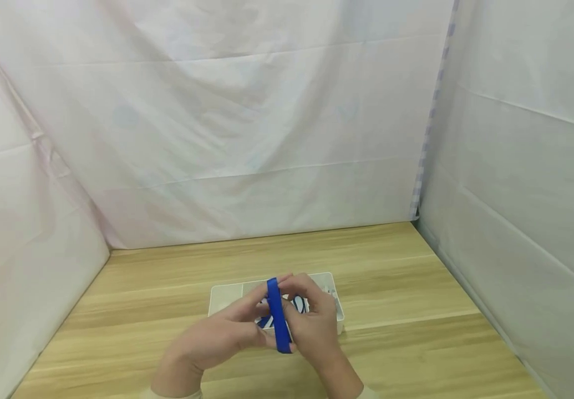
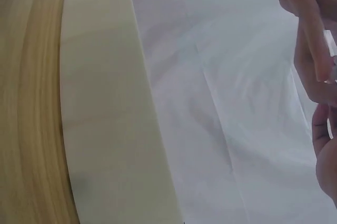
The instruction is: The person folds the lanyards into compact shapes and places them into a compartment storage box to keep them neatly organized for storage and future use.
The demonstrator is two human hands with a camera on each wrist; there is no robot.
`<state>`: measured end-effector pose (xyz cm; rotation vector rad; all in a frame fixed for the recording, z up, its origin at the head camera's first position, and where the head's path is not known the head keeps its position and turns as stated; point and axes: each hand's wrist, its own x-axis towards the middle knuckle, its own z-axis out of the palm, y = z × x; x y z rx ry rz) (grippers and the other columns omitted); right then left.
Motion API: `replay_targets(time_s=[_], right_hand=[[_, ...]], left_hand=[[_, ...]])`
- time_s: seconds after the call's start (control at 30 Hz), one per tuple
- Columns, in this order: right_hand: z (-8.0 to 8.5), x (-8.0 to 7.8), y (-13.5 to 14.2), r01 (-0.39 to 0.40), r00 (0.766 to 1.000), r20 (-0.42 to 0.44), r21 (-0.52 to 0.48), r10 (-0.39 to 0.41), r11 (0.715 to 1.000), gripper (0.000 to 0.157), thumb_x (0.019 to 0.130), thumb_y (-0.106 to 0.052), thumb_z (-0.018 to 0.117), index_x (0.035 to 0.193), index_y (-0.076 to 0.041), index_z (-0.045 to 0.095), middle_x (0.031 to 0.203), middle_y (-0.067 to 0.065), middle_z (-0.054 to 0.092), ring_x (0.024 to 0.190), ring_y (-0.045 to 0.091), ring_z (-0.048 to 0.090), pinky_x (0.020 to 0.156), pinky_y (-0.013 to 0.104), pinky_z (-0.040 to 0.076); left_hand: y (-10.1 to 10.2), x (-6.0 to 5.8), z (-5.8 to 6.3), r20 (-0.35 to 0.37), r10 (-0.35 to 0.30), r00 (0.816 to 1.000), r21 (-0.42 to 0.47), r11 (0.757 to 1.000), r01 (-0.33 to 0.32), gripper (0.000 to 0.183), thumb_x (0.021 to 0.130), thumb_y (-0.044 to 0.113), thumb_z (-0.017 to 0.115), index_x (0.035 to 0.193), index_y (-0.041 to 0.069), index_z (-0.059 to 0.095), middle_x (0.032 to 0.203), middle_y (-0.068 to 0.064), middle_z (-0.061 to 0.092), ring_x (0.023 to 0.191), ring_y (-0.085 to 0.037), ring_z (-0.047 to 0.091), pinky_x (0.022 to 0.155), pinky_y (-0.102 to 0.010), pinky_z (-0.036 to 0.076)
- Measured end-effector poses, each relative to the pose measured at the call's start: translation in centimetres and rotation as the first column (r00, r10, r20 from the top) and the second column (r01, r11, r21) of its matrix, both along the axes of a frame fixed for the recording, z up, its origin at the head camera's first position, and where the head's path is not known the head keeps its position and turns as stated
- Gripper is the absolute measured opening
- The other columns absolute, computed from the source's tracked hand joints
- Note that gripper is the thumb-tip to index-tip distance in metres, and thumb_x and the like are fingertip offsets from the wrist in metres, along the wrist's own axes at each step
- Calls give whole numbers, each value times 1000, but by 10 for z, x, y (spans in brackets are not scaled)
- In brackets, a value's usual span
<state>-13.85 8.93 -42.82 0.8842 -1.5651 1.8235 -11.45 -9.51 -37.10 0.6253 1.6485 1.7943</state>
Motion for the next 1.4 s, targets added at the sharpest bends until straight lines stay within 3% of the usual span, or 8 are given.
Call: replay_targets(time_s=[0.37, 0.57, 0.77, 0.93, 1.1, 1.2, 1.3, 1.4], right_hand=[[-9, -11, 1, -98, 964, -252, -55, 81, 994, 28, 90, 21, 68, 109, 4, 78, 105, 12, 80, 103, 20, 71, 97, 25, 57], [-7, -10, -1, 11, 948, -317, -4, -11, 1000, 16, 95, 12, 70, 105, 4, 79, 93, 19, 75, 96, 21, 69, 96, 23, 58], [-5, -5, 7, 195, 961, -204, 14, -188, 981, 33, 82, 29, 65, 99, 5, 79, 91, 17, 74, 93, 12, 72, 87, 17, 59], [-6, -3, 17, 411, 910, -42, 206, -411, 888, 32, 82, 23, 74, 98, -3, 82, 117, 11, 75, 93, 2, 69, 74, 11, 55], [-9, -4, 15, 399, 901, 22, 353, -433, 847, 30, 82, 15, 82, 98, -10, 83, 117, 4, 76, 84, 7, 65, 70, 14, 53], [-7, 2, 10, 243, 907, 230, 400, -353, 884, 24, 85, 3, 84, 98, -17, 83, 92, -2, 77, 80, 6, 64, 71, 19, 55], [0, 9, 6, 57, 847, 474, 366, -239, 929, 14, 90, -8, 84, 100, -17, 83, 90, 0, 77, 83, 7, 67, 75, 23, 56], [8, 15, 3, -60, 761, 633, 286, -142, 956, 13, 92, -13, 83, 105, -13, 82, 99, 5, 79, 89, 11, 71, 80, 24, 58]], left_hand=[[1, -9, -12, 40, -137, 990, 222, 967, 125, 87, 94, -10, 42, 169, 32, 29, 160, -22, 39, 107, -18, 79, 110, -39, 56], [-3, -12, -16, 8, -161, 987, 298, 943, 152, 77, 98, -8, 43, 169, 20, 29, 152, -16, 49, 105, -17, 78, 108, -38, 58], [-15, -10, -19, 45, -29, 999, 258, 966, 16, 60, 105, 1, 50, 164, 14, 42, 154, -16, 55, 110, -16, 76, 111, -44, 56], [-21, 2, -7, -25, 194, 981, 98, 977, -190, 55, 103, 10, 67, 156, 12, 52, 145, -23, 61, 119, -22, 74, 107, -39, 58], [-15, 10, 7, -143, 393, 908, 92, 919, -383, 62, 93, 0, 77, 150, 11, 56, 138, -17, 56, 120, -22, 71, 98, -31, 61], [-9, 10, 6, -293, 524, 799, 201, 851, -485, 52, 90, -7, 76, 139, 3, 62, 135, -12, 59, 123, -20, 69, 105, -34, 59], [-3, 8, 2, -391, 617, 683, 235, 785, -574, 46, 88, -8, 78, 131, 4, 67, 136, -9, 63, 130, -19, 63, 110, -36, 56], [2, 5, 0, -343, 656, 673, 170, 748, -642, 47, 90, 0, 81, 133, 12, 65, 139, -4, 62, 131, -21, 61, 107, -34, 58]])
